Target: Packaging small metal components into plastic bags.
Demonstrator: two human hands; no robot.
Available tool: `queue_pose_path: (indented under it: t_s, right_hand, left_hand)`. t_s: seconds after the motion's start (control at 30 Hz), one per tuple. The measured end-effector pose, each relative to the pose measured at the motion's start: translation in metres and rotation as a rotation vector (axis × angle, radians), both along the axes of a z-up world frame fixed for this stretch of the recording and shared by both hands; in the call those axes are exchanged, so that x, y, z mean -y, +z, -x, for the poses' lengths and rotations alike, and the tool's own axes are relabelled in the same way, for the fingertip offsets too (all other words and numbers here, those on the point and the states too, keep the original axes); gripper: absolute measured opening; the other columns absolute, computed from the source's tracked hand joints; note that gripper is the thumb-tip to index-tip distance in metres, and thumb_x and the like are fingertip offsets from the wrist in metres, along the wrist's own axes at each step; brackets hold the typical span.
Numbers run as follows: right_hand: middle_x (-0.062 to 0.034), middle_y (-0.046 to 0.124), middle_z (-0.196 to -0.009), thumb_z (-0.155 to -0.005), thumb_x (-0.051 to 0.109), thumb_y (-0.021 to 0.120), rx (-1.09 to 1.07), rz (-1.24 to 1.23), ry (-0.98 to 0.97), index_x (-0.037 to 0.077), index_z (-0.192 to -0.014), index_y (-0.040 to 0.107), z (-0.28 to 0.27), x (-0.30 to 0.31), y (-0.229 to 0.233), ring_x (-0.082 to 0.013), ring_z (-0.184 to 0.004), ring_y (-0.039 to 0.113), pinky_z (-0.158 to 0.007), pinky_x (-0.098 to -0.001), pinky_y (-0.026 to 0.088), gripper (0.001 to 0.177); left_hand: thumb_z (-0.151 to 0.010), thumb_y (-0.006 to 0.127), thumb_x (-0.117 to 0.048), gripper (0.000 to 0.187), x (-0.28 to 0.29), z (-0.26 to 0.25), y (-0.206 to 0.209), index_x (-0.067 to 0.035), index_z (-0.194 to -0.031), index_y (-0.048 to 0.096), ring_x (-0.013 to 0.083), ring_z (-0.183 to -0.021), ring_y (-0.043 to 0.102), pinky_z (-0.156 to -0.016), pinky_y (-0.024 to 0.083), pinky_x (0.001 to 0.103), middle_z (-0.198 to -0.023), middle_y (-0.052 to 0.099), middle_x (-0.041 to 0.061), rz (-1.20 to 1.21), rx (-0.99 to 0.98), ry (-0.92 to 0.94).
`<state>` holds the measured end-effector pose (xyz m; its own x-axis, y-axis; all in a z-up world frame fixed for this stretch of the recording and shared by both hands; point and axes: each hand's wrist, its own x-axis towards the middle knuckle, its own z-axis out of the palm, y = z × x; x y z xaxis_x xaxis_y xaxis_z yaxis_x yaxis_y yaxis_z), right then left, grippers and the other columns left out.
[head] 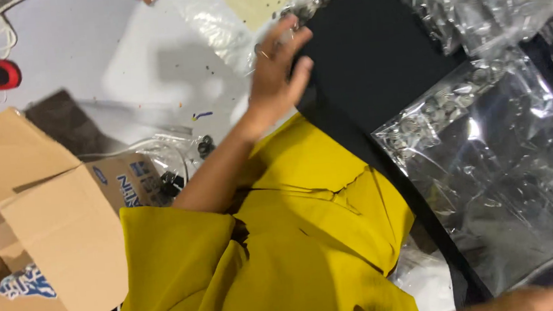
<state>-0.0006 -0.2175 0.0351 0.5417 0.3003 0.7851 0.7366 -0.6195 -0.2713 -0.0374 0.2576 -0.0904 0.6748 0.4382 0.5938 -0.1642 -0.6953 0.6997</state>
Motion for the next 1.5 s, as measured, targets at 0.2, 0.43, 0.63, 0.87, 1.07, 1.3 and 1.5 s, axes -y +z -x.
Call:
queue_pose_path:
  t_s: [0.2,0.43,0.63,0.87,1.07,1.3,1.5]
  right_hand:
    - [-0.0341,0.059,-0.112,-0.111,0.004,0.051,-0.066,-0.16,0.468,-0.014,-0.116,0.057,-0.005,-0.059,-0.051,-0.052,-0.109,0.062,-0.104,-0.0614,0.054,0.019]
    - [-0.0332,0.065,-0.104,-0.109,0.014,0.051,-0.312,-0.131,0.543,-0.015,-0.106,0.062,0.023,-0.115,-0.035,-0.0489,-0.101,0.066,-0.097,-0.055,0.061,0.031]
    - [-0.033,0.065,-0.103,-0.11,0.015,0.05,-0.388,-0.128,0.541,-0.014,-0.106,0.061,0.028,-0.115,-0.043,-0.0483,-0.1,0.068,-0.096,-0.0531,0.06,0.032]
    - [-0.0298,0.067,-0.105,-0.109,0.015,0.052,-0.426,-0.126,0.544,-0.012,-0.108,0.064,0.035,-0.124,-0.037,-0.0455,-0.104,0.069,-0.098,-0.0509,0.061,0.03]
    - [-0.0309,0.066,-0.103,-0.107,0.016,0.052,-0.458,-0.155,0.547,-0.013,-0.105,0.063,0.036,-0.127,-0.033,-0.0466,-0.101,0.069,-0.097,-0.0514,0.06,0.032]
    - [-0.0242,0.07,-0.109,-0.105,0.012,0.053,-0.554,-0.08,0.586,-0.008,-0.108,0.067,0.034,-0.131,-0.04,-0.0402,-0.106,0.071,-0.099,-0.0463,0.059,0.025]
    - [-0.0222,0.073,-0.113,-0.096,0.005,0.062,-0.636,-0.082,0.649,-0.006,-0.111,0.071,0.03,-0.162,-0.019,-0.0412,-0.105,0.072,-0.094,-0.0509,0.057,0.02]
  left_hand:
    - [-0.094,0.064,-0.013,0.032,-0.058,0.049,-0.115,-0.007,-0.125,0.058,0.0421,-0.103,0.06,-0.07,0.053,0.055,-0.127,0.054,0.02,-0.183,-0.598,0.151]
    - [-0.074,0.05,0.015,0.037,-0.04,0.104,-0.215,-0.003,-0.103,0.065,0.0367,-0.1,0.056,-0.076,0.048,0.047,-0.106,0.062,0.019,-0.196,-0.695,-0.15]
    - [-0.094,0.059,-0.011,0.024,-0.034,0.116,-0.212,-0.012,-0.113,0.073,0.0438,-0.131,0.048,-0.105,0.042,0.055,-0.134,0.058,0.023,-0.372,-0.744,-0.222]
    - [-0.1,0.059,-0.025,0.025,-0.028,0.113,-0.23,-0.002,-0.102,0.07,0.0383,-0.138,0.045,-0.11,0.038,0.055,-0.136,0.059,0.015,-0.262,-0.677,-0.128]
    - [-0.102,0.055,-0.012,0.012,-0.032,0.103,-0.168,-0.008,-0.098,0.065,0.0356,-0.122,0.057,-0.106,0.049,0.054,-0.123,0.069,0.014,0.2,-0.567,0.068]
    - [-0.103,0.055,-0.012,0.01,-0.037,0.08,-0.03,-0.007,-0.103,0.063,0.0237,-0.096,0.07,-0.085,0.054,0.038,-0.101,0.072,0.008,0.407,-0.211,0.004]
    - [-0.102,0.064,-0.011,0.005,0.006,0.063,0.056,-0.005,-0.103,0.065,0.0192,-0.087,0.068,-0.077,0.056,0.034,-0.096,0.07,0.009,0.563,-0.057,-0.284]
